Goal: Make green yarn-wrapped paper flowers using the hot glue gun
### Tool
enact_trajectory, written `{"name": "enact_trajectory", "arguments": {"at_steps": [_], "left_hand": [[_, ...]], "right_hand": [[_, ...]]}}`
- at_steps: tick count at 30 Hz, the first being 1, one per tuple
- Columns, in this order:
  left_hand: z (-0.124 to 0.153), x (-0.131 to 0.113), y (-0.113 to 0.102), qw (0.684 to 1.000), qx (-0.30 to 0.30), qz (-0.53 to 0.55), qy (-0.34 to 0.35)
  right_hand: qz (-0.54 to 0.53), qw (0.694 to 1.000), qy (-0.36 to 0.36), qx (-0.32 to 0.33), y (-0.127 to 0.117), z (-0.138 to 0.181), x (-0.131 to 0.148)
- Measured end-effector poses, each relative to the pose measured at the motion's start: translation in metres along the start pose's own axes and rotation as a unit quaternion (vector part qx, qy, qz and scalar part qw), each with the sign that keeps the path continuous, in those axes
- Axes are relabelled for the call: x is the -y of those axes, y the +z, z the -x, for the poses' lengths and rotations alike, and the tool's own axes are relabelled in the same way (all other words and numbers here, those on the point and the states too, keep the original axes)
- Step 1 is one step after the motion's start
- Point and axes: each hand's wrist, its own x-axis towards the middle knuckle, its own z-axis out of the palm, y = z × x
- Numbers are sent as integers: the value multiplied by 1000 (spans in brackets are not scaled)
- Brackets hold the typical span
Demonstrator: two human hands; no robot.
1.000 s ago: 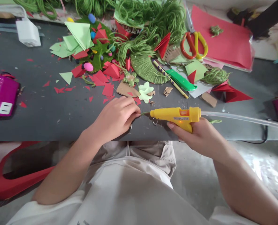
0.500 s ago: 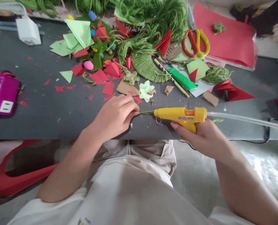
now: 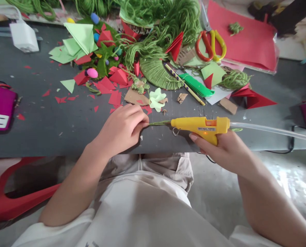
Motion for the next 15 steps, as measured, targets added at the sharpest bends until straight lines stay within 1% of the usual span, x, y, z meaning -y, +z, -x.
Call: {"name": "enact_trajectory", "arguments": {"at_steps": [9,15], "left_hand": [[1,2,0,1000,-1,6,4],[0,0,-1,1000,0,0,-9]], "right_hand": [[19,1000,13,-2,-2,2,-7],[17,1000,19,-12,-5,5,-9]]}}
